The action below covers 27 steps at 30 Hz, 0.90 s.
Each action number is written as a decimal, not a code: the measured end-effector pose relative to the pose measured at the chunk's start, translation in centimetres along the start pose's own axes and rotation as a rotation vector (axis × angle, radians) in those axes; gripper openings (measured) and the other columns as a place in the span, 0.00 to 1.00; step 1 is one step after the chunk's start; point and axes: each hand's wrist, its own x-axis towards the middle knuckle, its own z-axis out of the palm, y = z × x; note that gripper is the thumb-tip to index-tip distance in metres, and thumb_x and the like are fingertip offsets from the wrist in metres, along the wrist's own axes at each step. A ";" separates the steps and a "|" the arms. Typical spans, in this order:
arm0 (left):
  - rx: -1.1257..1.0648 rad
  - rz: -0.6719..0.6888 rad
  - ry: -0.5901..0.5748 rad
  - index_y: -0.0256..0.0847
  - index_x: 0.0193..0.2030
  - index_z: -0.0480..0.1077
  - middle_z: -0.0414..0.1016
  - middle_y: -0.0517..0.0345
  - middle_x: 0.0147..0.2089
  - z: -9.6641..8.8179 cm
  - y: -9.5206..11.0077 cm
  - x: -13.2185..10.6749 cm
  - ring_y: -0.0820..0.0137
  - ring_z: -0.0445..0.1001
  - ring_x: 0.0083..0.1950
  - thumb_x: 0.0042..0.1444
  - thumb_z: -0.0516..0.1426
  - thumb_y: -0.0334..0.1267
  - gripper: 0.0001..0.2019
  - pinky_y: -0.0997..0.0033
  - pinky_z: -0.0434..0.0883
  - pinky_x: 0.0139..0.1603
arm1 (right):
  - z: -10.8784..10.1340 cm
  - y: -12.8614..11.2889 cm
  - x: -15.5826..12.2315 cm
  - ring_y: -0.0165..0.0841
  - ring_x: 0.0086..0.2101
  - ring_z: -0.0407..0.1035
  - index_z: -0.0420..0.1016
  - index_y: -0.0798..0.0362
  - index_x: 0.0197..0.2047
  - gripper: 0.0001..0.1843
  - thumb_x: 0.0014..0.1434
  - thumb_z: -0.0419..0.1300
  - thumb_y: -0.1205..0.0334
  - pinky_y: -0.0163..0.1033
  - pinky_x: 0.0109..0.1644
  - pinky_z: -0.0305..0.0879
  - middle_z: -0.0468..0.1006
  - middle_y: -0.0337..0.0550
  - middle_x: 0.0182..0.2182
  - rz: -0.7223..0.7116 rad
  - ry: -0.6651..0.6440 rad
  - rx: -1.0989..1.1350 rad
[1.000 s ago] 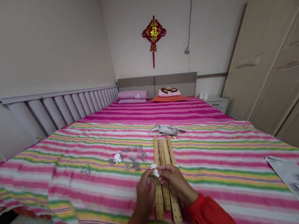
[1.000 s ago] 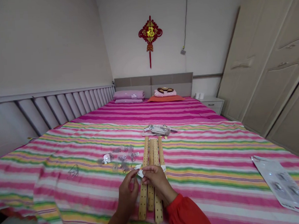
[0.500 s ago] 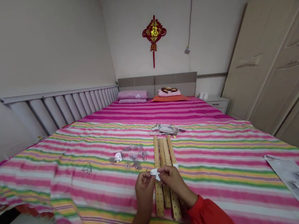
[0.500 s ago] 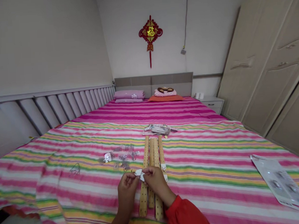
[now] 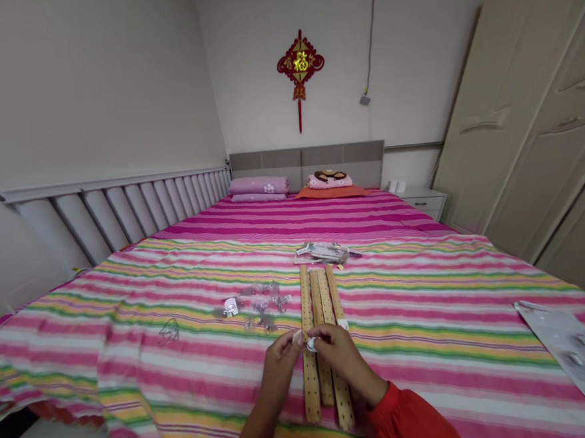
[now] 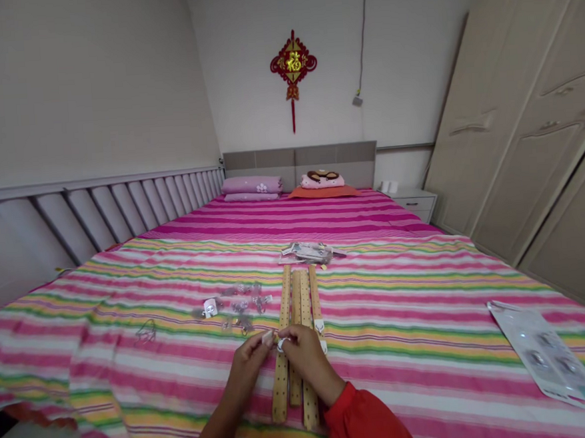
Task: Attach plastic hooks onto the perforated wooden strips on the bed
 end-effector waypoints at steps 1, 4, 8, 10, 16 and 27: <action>-0.012 -0.031 -0.011 0.37 0.40 0.76 0.79 0.52 0.38 -0.2 0.0 0.1 0.65 0.74 0.41 0.48 0.60 0.51 0.20 0.67 0.70 0.42 | -0.1 -0.1 0.0 0.39 0.34 0.74 0.80 0.55 0.29 0.12 0.43 0.55 0.68 0.41 0.40 0.67 0.82 0.47 0.31 0.003 -0.004 -0.009; -0.030 -0.108 0.012 0.38 0.44 0.76 0.79 0.49 0.40 -0.6 -0.3 0.4 0.64 0.74 0.40 0.49 0.57 0.55 0.24 0.66 0.70 0.41 | -0.3 -0.1 0.1 0.38 0.33 0.73 0.79 0.55 0.30 0.12 0.43 0.56 0.68 0.40 0.39 0.67 0.81 0.46 0.30 0.013 -0.017 -0.034; 0.284 0.141 0.085 0.41 0.45 0.75 0.76 0.50 0.46 -1.3 -1.5 1.2 0.62 0.72 0.48 0.53 0.55 0.47 0.17 0.62 0.68 0.50 | -0.5 0.4 0.1 0.34 0.26 0.69 0.77 0.56 0.32 0.11 0.44 0.57 0.66 0.38 0.32 0.64 0.75 0.40 0.23 0.011 0.030 -0.015; 0.499 0.307 0.109 0.41 0.45 0.75 0.75 0.50 0.45 -1.7 -2.4 1.9 0.63 0.71 0.49 0.55 0.52 0.39 0.15 0.60 0.67 0.52 | -0.7 0.7 0.1 0.32 0.24 0.66 0.75 0.56 0.33 0.10 0.44 0.59 0.64 0.36 0.30 0.63 0.71 0.37 0.21 0.007 0.056 0.021; 0.870 0.430 0.070 0.36 0.46 0.74 0.72 0.46 0.44 -2.1 -4.3 3.6 0.61 0.68 0.48 0.45 0.48 0.22 0.22 0.57 0.68 0.50 | -2.4 1.0 -0.1 0.29 0.23 0.63 0.73 0.54 0.26 0.04 0.44 0.59 0.63 0.34 0.28 0.59 0.70 0.35 0.21 -0.016 0.012 0.048; 0.183 0.094 -0.033 0.38 0.41 0.74 0.77 0.51 0.37 2.2 0.3 2.1 0.64 0.74 0.40 0.46 0.59 0.44 0.16 0.63 0.71 0.44 | -4.1 1.4 -0.2 0.30 0.23 0.67 0.75 0.54 0.31 0.14 0.40 0.66 0.56 0.34 0.27 0.61 0.74 0.37 0.22 0.150 0.094 0.396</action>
